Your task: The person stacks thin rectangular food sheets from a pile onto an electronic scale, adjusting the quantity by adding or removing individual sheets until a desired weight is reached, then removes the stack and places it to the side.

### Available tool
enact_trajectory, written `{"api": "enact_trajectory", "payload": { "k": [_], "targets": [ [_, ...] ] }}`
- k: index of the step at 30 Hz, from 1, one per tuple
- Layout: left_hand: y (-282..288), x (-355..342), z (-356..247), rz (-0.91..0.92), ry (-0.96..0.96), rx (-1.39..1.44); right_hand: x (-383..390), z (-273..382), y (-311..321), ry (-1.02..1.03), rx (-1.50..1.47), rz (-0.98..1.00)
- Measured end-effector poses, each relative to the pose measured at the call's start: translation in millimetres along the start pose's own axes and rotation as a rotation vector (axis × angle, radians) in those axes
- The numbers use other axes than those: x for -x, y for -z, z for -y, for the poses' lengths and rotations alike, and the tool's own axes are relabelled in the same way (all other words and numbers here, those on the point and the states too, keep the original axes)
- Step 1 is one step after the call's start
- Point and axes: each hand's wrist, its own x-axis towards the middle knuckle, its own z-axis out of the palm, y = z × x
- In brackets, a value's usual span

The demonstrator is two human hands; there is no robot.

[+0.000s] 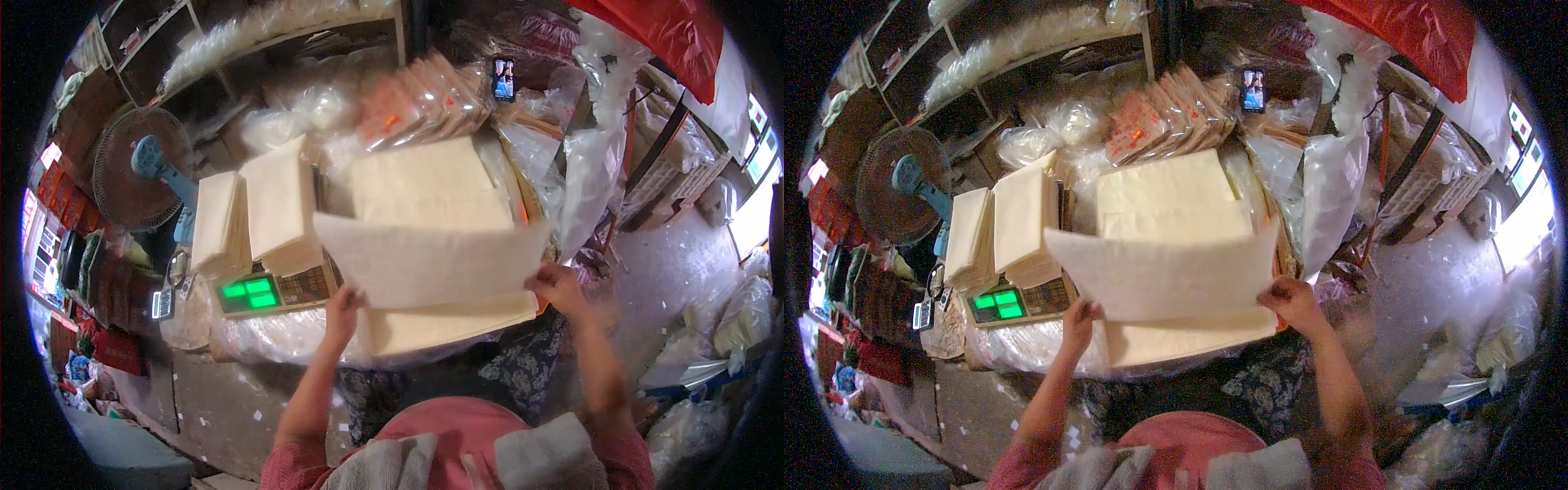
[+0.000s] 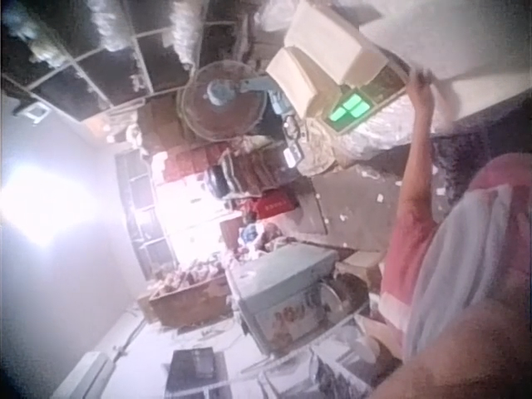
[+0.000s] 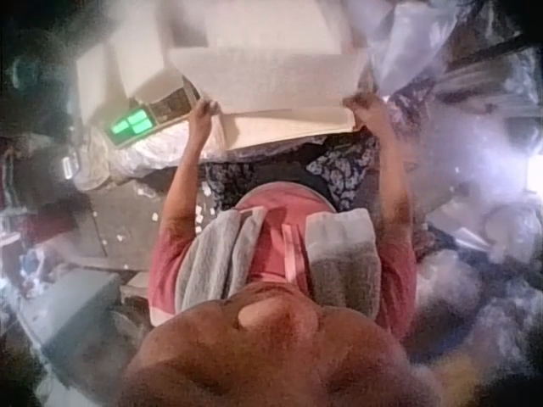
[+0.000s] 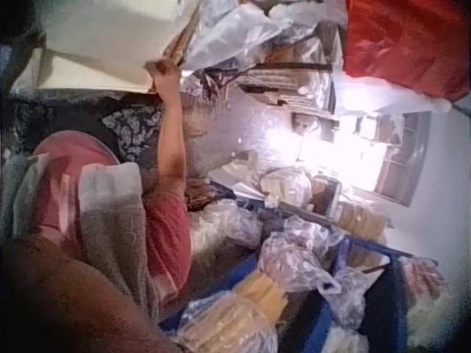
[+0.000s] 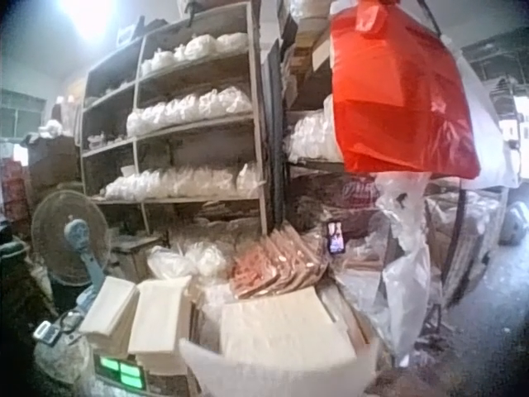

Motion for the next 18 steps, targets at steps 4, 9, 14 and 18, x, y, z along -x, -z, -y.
{"api": "enact_trajectory", "payload": {
  "k": [4, 9, 14, 18],
  "targets": [
    [-11.6, -17.4, -20.3, -0.026, 0.13, -0.149, -35.5, -42.1, -34.4, -0.012, -0.19, -0.186],
    [-37.9, -15.7, -51.5, -0.206, -0.33, -0.913, -47.3, -32.8, -53.3, -0.099, 0.238, -0.32],
    [-59.1, -0.4, -66.5, 0.237, -0.396, -1.109, -44.1, -42.8, -53.5, -0.08, 0.268, -0.402],
    [-60.7, 4.6, -45.3, 0.273, -0.312, -1.089, -33.6, 7.3, -68.2, -0.026, 0.567, -0.425]
  ]
}}
